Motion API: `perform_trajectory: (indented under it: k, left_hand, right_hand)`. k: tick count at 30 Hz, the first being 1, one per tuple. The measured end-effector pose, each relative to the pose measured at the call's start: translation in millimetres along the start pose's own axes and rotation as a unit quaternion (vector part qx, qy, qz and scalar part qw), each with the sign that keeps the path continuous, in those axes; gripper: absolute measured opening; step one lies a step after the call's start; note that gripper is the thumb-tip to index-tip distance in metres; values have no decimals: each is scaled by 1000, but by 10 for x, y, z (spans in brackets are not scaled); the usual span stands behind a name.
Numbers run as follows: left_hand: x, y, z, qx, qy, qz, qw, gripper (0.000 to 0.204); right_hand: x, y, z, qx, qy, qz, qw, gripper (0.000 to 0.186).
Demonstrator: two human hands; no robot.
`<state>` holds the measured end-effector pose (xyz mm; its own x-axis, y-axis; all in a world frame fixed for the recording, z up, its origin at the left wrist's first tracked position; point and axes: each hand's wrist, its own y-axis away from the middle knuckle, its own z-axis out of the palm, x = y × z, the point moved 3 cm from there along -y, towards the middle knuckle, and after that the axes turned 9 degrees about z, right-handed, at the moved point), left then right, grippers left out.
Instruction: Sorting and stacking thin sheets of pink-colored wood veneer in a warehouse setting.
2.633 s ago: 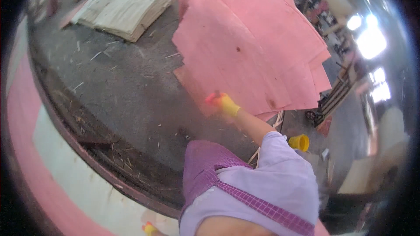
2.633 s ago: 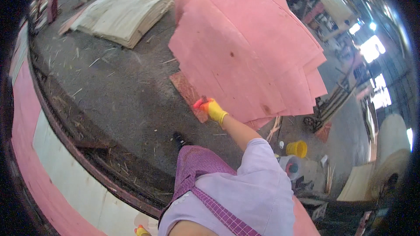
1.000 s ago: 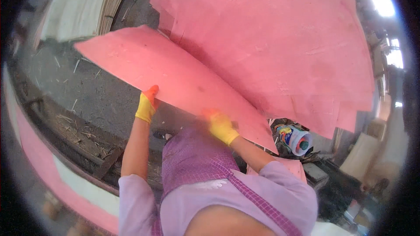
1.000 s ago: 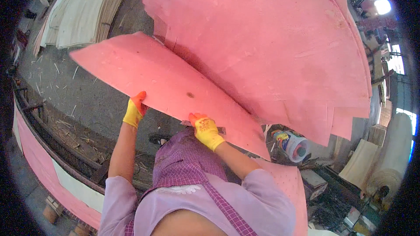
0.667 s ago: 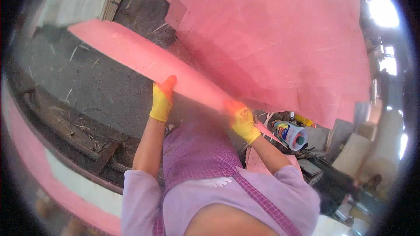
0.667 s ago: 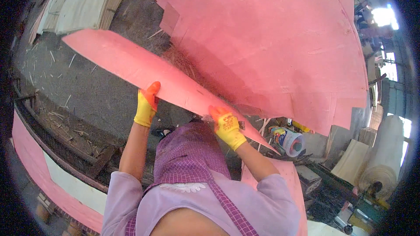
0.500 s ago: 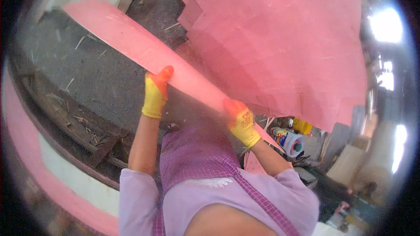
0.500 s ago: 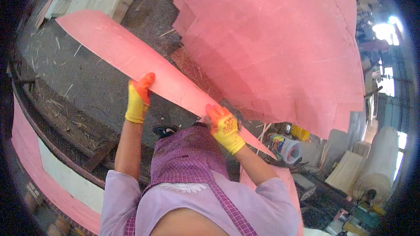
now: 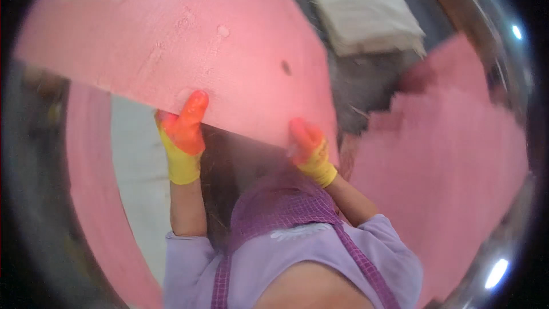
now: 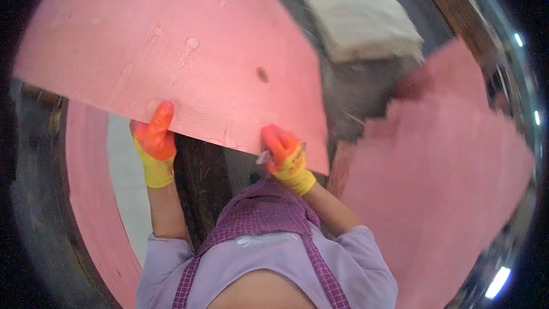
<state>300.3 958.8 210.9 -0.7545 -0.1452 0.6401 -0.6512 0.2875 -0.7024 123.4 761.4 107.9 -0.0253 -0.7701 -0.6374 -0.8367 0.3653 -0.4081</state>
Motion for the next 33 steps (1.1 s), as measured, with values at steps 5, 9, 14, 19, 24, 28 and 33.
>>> perform_trajectory:
  k: [5,9,14,19,24,28,33]
  left_hand:
    - [-446,353,-502,322,83,-171,927,26]
    - [-863,718,35,54,-372,-136,916,30]
    - [-1733,1160,1325,358,129,-411,828,24]
    - [-2794,1051,2000,675,469,-380,424,5]
    - [-2936,1019,1890,683,479,-323,447,21]
    - [-2578,1061,1865,621,431,-478,447,37]
    - [-2109,691,1175,284,413,-642,580,45]
  right_hand:
    - [-23,-1427,768,-7,9,-209,978,45]
    - [244,-2528,1338,-90,61,-278,954,48]
    - [859,-3253,2140,-223,156,-314,910,61]
    - [1781,-3492,2996,-184,47,-164,968,62]
    - [2471,-3055,3681,-415,-519,550,506,45]
    - [1415,-3301,3661,-480,-622,317,531,37]
    - [1518,-3622,4095,-413,-418,371,719,24]
